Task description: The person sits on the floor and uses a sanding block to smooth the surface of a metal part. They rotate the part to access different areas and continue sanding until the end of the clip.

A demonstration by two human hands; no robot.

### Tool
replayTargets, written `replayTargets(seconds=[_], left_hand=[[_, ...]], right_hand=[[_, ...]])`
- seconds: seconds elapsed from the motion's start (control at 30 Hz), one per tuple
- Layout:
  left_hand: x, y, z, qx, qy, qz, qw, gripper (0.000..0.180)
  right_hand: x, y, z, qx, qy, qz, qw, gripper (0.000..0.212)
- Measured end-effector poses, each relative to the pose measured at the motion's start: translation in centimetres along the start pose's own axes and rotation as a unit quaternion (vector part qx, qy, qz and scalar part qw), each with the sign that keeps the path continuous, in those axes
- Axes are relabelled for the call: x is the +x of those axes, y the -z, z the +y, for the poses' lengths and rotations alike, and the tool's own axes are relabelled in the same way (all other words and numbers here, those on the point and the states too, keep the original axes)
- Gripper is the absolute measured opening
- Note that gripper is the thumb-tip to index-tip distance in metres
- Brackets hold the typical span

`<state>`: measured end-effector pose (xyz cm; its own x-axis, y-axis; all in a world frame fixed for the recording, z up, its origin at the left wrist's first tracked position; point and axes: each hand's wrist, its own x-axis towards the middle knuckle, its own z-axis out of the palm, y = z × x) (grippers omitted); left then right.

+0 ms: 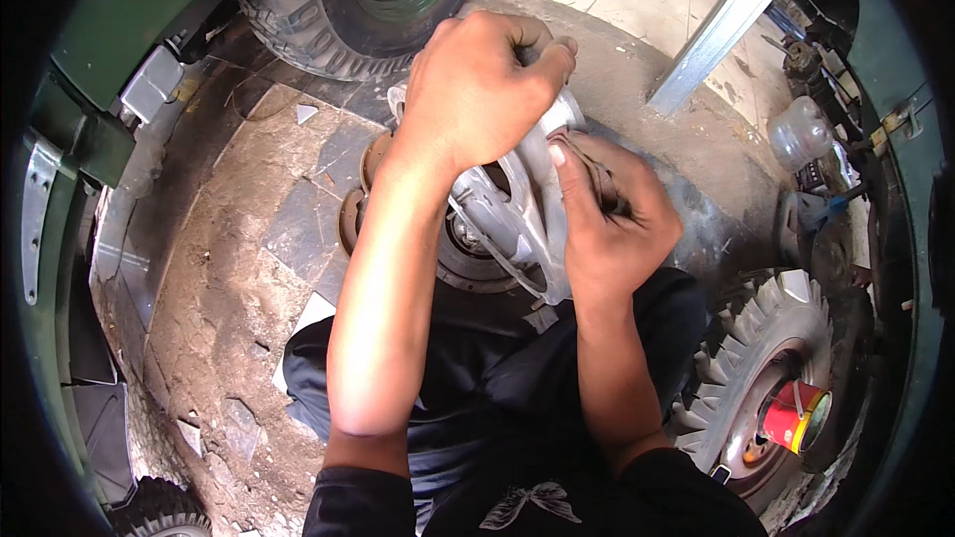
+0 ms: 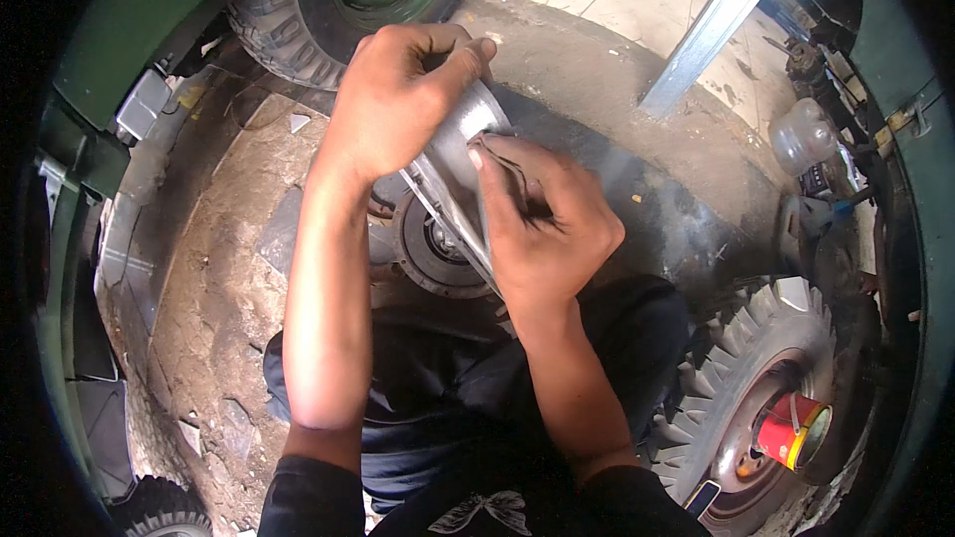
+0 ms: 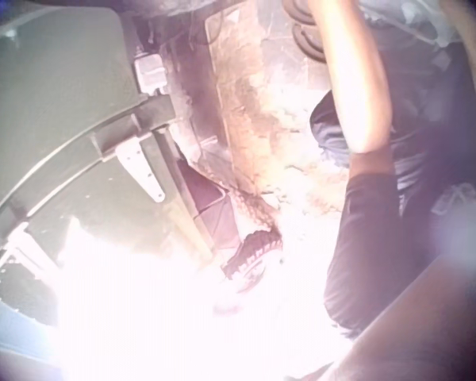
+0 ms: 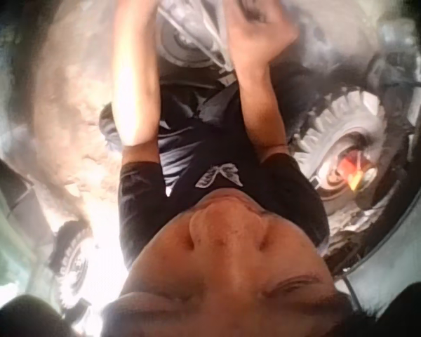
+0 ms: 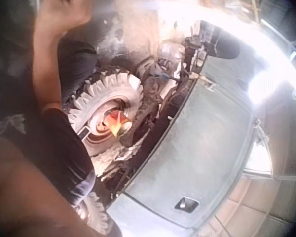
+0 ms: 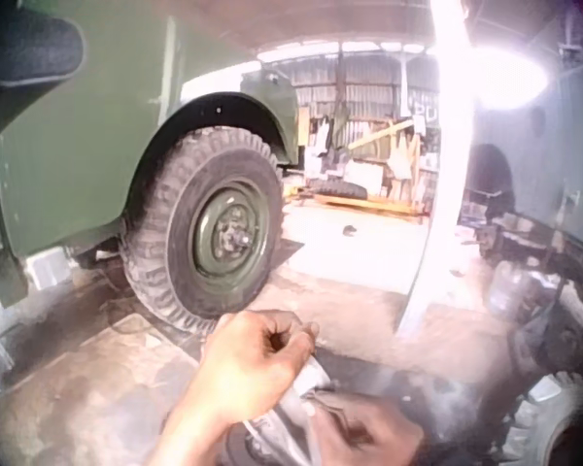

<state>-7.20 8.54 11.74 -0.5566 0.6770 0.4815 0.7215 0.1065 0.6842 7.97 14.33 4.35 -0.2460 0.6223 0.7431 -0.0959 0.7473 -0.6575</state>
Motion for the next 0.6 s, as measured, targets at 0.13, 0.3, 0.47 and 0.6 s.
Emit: replayTargets(seconds=[0.13, 0.3, 0.47, 0.6], left_hand=[[0.8, 0.4, -0.6, -0.023, 0.022, 0.016, 0.999, 0.039], [1.0, 0.5, -0.3, -0.007, 0.004, 0.016, 1.0, 0.041], [0.8, 0.6, -0.2, 0.0, -0.005, 0.008, 1.0, 0.042], [1.1, 0.8, -0.5, 0.0, 0.018, -0.005, 1.0, 0.043]], right_hand=[[-0.1, 0.3, 0.6, -0.048, 0.107, -0.047, 0.992, 0.019], [-0.9, 1.1, 0.5, -0.083, 0.085, -0.07, 0.99, 0.017], [1.8, -0.2, -0.3, -0.053, 0.098, -0.038, 0.993, 0.015], [1.4, -0.2, 0.1, -0.037, 0.1, -0.066, 0.992, 0.012]])
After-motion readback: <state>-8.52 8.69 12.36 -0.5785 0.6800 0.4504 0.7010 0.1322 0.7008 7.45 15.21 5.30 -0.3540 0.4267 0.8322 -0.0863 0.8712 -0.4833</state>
